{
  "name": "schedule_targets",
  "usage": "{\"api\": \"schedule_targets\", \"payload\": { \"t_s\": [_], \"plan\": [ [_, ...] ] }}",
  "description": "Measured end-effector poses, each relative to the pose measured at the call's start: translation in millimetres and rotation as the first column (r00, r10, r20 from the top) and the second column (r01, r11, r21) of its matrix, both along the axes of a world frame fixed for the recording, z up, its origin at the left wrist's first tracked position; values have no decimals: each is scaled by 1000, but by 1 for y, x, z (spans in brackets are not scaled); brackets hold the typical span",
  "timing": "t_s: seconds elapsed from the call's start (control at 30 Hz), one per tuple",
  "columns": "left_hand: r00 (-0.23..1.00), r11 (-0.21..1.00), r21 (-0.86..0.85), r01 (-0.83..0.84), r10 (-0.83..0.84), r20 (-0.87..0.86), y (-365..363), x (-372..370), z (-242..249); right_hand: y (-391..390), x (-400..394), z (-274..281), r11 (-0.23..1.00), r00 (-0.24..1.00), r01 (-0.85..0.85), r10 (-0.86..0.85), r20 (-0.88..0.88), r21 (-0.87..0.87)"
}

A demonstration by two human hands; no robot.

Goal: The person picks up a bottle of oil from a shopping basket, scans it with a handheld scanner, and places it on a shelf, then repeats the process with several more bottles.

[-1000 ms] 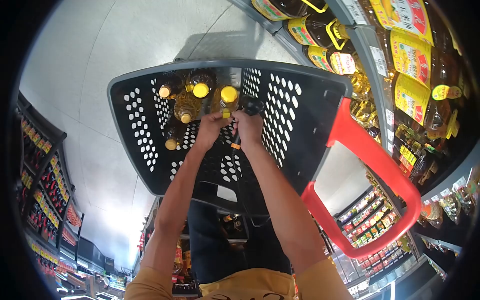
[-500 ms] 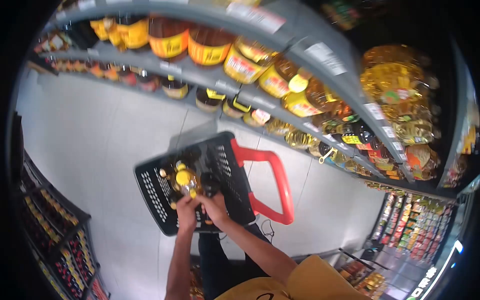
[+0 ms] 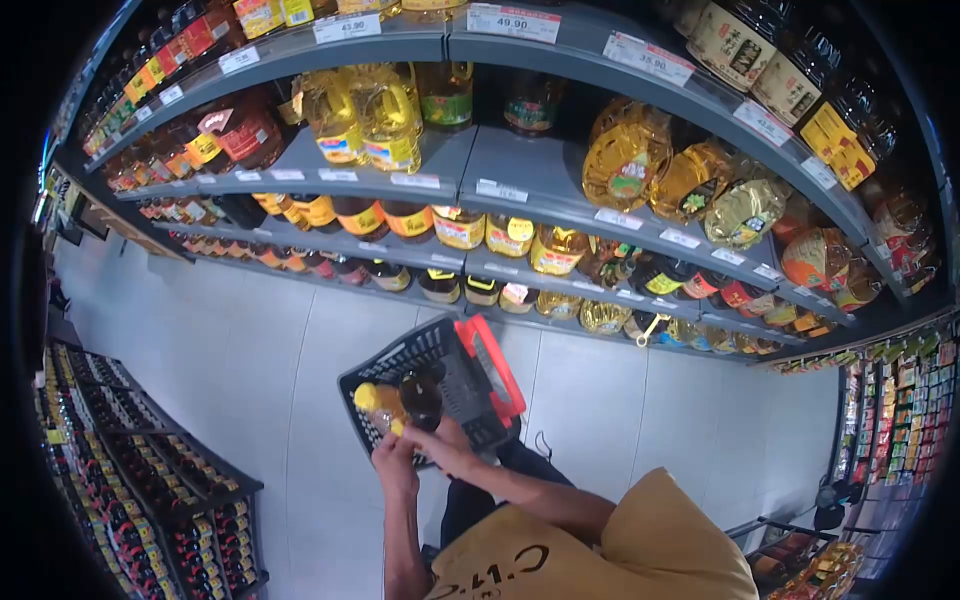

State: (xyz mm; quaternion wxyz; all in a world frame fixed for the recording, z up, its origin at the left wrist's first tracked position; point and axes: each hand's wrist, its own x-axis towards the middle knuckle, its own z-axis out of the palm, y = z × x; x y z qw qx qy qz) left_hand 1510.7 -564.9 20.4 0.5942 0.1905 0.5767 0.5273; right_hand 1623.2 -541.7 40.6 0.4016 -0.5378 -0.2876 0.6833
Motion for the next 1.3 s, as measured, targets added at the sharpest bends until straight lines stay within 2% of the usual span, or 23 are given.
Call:
{"api": "schedule_targets", "payload": {
  "t_s": [0.03, 0.07, 0.13, 0.17, 0.23, 0.3, 0.43, 0.57, 0.77, 0.87, 0.97, 1.1, 1.27, 1.3],
  "plan": [
    [999, 1000, -30, 5, -6, -38, -8, 0, 12, -6, 3, 18, 1000, 999, -11, 12, 41, -30],
    [1000, 1000, -21, 6, -6, 0, -13, 2, 20, -12, 6, 29, 993, 1000, 22, -24, 15, 118],
    [995, 996, -19, 86, -85, 50, -25, -4, 28, -25, 16, 35, 997, 998, -62, 63, -13, 50],
    [989, 996, 10, 88, -88, 117, -27, 0, 42, -31, 17, 39, 998, 999, -34, 35, -16, 48],
    [980, 992, 67, 111, -120, 157, -31, 8, 66, -43, 24, 57, 988, 1000, -7, 7, -3, 153],
    [963, 976, 100, 192, -207, 175, -38, 8, 82, -56, 29, 74, 987, 998, 51, -46, -35, 155],
    [897, 926, 107, 361, -377, 231, -44, 5, 118, -76, 37, 98, 977, 997, 66, -74, 33, 205],
    [892, 904, 136, 405, -423, 160, -43, 5, 116, -90, 41, 114, 944, 977, 92, -147, 154, 316],
    [815, 810, 144, 569, -579, 37, -31, 9, 153, -93, 58, 137, 890, 961, 91, -196, 196, 446],
    [791, 779, 163, 605, -612, -13, -27, 16, 166, -91, 66, 140, 873, 965, 124, -217, 146, 472],
    [794, 778, 214, 591, -607, 14, -23, 29, 176, -90, 76, 158, 886, 970, 125, -204, 133, 447],
    [765, 743, 271, 612, -643, 35, -19, 47, 197, -86, 96, 170, 822, 951, 86, -236, 199, 563],
    [706, 644, 382, 663, -708, -31, -11, 71, 210, -83, 118, 184, 762, 949, 94, -263, 173, 641],
    [643, 583, 400, 707, -765, -21, -5, 72, 207, -82, 123, 187, 749, 949, 79, -259, 181, 658]
  ]
}}
